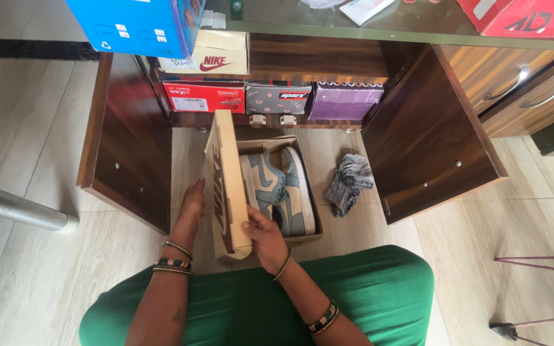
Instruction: The person organizes shoeboxes in a cabinet by removing items from a clothesline, clearing space in a cabinet, and then rearranging multiple shoeboxes inside the cabinet, occasionally opening boxes to check contents.
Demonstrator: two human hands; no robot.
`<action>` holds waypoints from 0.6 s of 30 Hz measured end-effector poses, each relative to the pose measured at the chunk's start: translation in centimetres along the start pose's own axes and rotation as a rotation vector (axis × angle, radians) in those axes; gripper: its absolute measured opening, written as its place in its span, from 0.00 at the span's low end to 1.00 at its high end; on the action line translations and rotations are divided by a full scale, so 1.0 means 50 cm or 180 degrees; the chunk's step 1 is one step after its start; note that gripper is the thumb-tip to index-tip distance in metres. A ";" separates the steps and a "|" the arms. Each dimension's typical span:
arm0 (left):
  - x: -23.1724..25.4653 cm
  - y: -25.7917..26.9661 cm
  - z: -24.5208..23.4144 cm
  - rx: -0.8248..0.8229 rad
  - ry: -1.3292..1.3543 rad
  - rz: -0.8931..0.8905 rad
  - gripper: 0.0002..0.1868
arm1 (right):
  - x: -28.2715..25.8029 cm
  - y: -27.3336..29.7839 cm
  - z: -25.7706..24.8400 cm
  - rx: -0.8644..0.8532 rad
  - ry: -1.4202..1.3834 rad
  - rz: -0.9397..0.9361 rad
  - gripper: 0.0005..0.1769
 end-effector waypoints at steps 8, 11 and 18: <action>-0.054 -0.010 0.092 -0.0541 0.0159 -0.0110 0.39 | -0.101 0.018 -0.195 -0.0129 -0.0258 -0.0277 0.27; -0.054 0.017 0.137 -0.0877 0.0225 -0.0076 0.40 | -0.153 0.046 -0.273 -0.0509 -0.0388 -0.0333 0.29; 0.000 0.153 0.225 -0.1309 -0.0318 -0.0040 0.45 | -0.130 0.063 -0.482 0.0557 0.0291 0.0404 0.29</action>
Point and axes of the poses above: each hand's wrist, its own y-axis away from the middle knuckle, its own z-axis out of the palm, x = y × z, the point moved 9 cm from there along -y, towards the middle knuckle, and after that the axes turned 4 degrees about -x, right-handed, at the moved point
